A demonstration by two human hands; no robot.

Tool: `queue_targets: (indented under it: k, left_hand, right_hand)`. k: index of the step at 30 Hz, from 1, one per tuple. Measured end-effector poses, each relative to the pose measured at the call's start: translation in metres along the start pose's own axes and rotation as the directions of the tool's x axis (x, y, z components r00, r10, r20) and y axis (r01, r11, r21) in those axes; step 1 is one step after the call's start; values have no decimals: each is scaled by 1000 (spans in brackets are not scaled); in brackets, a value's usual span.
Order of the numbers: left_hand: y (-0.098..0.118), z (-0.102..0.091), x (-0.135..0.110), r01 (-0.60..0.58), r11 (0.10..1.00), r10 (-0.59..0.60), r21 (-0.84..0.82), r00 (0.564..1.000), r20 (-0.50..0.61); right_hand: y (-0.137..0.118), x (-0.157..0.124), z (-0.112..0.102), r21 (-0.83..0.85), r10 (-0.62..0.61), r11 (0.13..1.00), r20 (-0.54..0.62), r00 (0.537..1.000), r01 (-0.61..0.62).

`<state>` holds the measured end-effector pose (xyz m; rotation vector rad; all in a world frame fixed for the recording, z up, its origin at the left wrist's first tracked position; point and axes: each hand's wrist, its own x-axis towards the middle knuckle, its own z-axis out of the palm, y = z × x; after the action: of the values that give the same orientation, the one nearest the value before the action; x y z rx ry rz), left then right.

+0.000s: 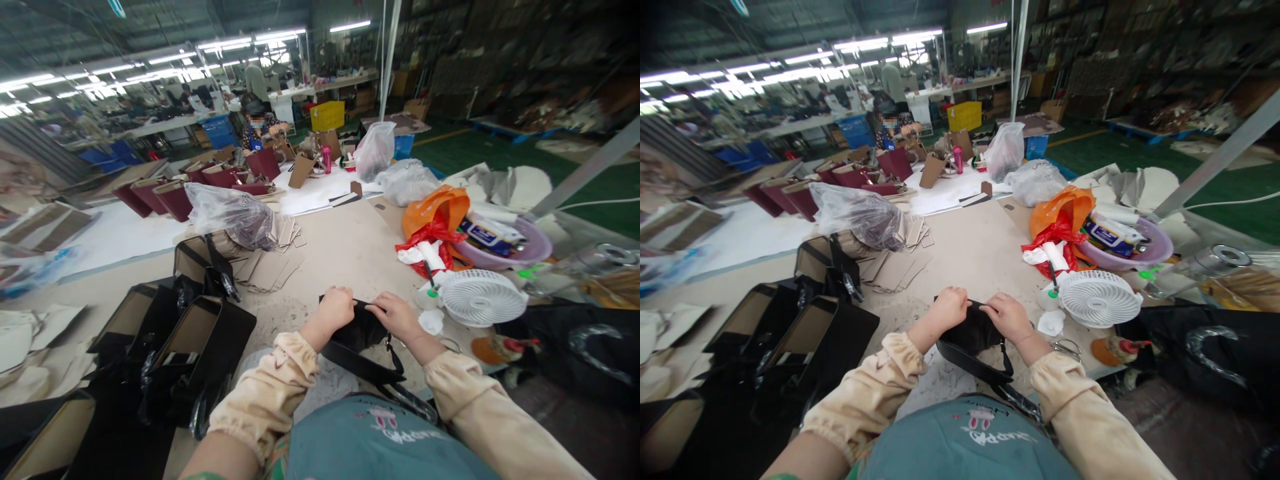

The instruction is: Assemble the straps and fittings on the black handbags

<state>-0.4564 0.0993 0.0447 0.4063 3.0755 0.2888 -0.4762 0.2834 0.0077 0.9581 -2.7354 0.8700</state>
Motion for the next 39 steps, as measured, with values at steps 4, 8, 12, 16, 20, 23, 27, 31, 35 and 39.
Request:
queue_targets:
  k: [4,8,12,16,20,23,27,31,35,39]
  left_hand:
    - [0,3,-4,-21,1000,20,-11,999,-27]
    - [0,5,-7,-34,999,33,-14,998,-55]
    - [0,6,-10,-36,999,35,-19,998,-60]
    - [1,4,-10,-18,1000,17,-20,999,-33]
    - [1,2,-10,-10,1000,10,-22,1000,-4]
    - [0,3,-11,-29,999,29,-26,999,-20]
    - [-3,6,-12,-66,997,65,-26,997,-45]
    - [-8,8,-11,-57,996,54,-68,997,-47]
    - [-17,2,-19,-70,973,59,-220,996,-60]
    - [-26,-13,-35,-59,911,8,-407,992,-125]
  right_hand:
    - [-9,5,1,-90,-25,996,7,1000,25]
    - [-9,0,2,-139,-25,990,-23,999,21]
    - [3,-13,0,-14,-23,1000,-5,1000,23]
    - [14,-23,-3,81,-10,997,16,1000,9]
    - [15,-26,-3,18,-11,1000,17,1000,11]
    - [12,-25,-9,-9,19,1000,40,999,-19]
    - [-2,-12,-20,-66,-45,996,127,991,54]
    - [-26,7,-10,-112,-31,993,136,990,47]
    - [-33,16,9,-113,-10,993,136,991,25]
    - [-23,14,14,-91,-88,991,83,993,95]
